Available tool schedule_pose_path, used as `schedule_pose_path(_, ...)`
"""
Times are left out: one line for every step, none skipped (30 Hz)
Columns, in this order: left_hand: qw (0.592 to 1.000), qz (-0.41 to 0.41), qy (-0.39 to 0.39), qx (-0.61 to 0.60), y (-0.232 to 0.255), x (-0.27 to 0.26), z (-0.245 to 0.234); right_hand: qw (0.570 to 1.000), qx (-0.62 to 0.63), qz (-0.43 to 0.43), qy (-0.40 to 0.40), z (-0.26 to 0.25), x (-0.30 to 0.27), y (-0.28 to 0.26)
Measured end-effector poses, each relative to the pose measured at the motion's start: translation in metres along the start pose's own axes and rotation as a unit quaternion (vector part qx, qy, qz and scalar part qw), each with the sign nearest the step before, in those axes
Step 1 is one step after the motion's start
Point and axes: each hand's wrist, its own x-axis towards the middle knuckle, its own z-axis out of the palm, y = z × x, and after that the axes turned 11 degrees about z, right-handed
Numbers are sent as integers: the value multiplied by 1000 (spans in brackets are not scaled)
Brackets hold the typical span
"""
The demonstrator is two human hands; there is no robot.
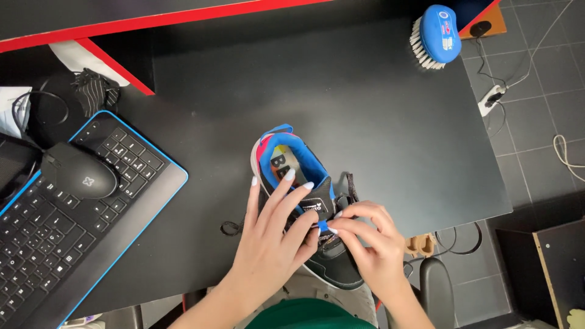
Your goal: The person is threading laces through the eyelets of a black and blue sneaker on a desk.
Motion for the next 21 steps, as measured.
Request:
schedule_pose_path(1000, -5, 20, 13, 2, -2, 1, 1000, 5, 22, -8, 0, -2, 2)
schedule_pose_path(999, -12, 40, 27, 4, -4, 3, 999, 9, 44, -16, 0, -4, 4)
schedule_pose_path(999, -13, 40, 27, 5, -4, 2, 999, 9, 43, -17, 0, -5, 3)
schedule_pose_path(998, -25, 58, -3, 7, -5, 2, 998, 11, 56, -24, -1, -5, 3)
schedule_pose_path(996, -37, 77, -33, 9, -6, 1, 997, 13, 70, -31, -1, -5, 2)
schedule_pose_path(996, -38, 77, -32, 10, -6, 1, 997, 13, 69, -33, -1, -7, 4)
schedule_pose_path(996, -44, 75, -36, 11, -7, 1, 998, 14, 60, -31, 0, -9, 5)
schedule_pose_path(995, -50, 71, -39, 12, -7, 1, 998, 15, 52, -28, 1, -10, 7)
schedule_pose_path(995, -50, 72, -38, 12, -8, 1, 998, 15, 51, -28, 2, -11, 8)
schedule_pose_path(996, -45, 68, -19, 12, -9, 2, 999, 18, 37, -25, 3, -11, 9)
schedule_pose_path(997, -41, 64, -1, 12, -9, 3, 999, 21, 24, -22, 3, -12, 10)
schedule_pose_path(997, -40, 64, -1, 11, -11, 2, 999, 22, 24, -22, 5, -14, 13)
schedule_pose_path(996, -45, 67, -39, 10, -13, 1, 1000, 7, 24, -16, 6, -17, 17)
schedule_pose_path(993, -49, 69, -77, 9, -15, 0, 1000, -8, 24, -10, 7, -19, 21)
schedule_pose_path(993, -48, 69, -77, 2, -24, 7, 1000, -9, 24, -8, 8, -18, 22)
schedule_pose_path(982, -101, 56, -147, -5, -33, 13, 1000, -13, 19, 12, 8, -18, 23)
schedule_pose_path(963, -153, 41, -216, -11, -42, 19, 999, -17, 15, 32, 8, -18, 24)
schedule_pose_path(963, -152, 41, -217, -10, -36, 5, 999, -17, 15, 33, 8, -16, 23)
schedule_pose_path(961, -147, 162, -171, -9, -30, -10, 999, -18, 37, 30, 8, -15, 22)
schedule_pose_path(942, -139, 282, -122, -8, -24, -24, 998, -19, 59, 28, 7, -13, 21)
schedule_pose_path(942, -137, 281, -123, -12, -29, -30, 998, -20, 59, 30, 7, -14, 21)
